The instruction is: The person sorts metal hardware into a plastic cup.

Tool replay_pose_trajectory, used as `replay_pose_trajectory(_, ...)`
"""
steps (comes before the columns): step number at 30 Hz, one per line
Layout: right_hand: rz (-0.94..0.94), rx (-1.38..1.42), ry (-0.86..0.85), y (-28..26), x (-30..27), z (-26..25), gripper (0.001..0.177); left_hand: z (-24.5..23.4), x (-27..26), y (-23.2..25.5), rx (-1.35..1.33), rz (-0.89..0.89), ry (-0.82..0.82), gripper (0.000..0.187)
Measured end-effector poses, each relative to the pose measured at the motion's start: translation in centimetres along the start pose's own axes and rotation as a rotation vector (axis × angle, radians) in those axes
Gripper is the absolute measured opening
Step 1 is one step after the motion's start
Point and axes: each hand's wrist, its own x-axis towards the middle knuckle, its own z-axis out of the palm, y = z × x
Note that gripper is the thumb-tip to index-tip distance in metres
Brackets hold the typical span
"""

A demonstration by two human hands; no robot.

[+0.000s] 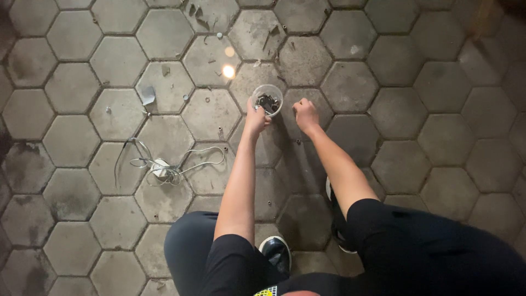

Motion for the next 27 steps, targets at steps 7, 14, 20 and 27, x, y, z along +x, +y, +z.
replay_pose_trajectory(7,0.006,0.025,0.091,-0.2,0.7,0.2,0.016,0.4,0.6,0.3,0.025,0.002,0.034,0.061)
replay_pose_trajectory(14,0.227,0.619,0.361,-7.3,4.3,-5.3,0.011,1.0,1.3,0.6,0.031,-0.057,0.096,0.061)
replay_pose_trajectory(20,0.0,0.743,0.292,-11.7,5.1,-8.8,0.01,1.0,2.1,-0.6,0.023,0.025,0.114,0.059)
replay_pose_trajectory(27,-0.33,0.461,0.227,-10.9,4.1,-8.2,0.012,0.7,1.4,-0.7,-0.059,0.091,0.066,0.064)
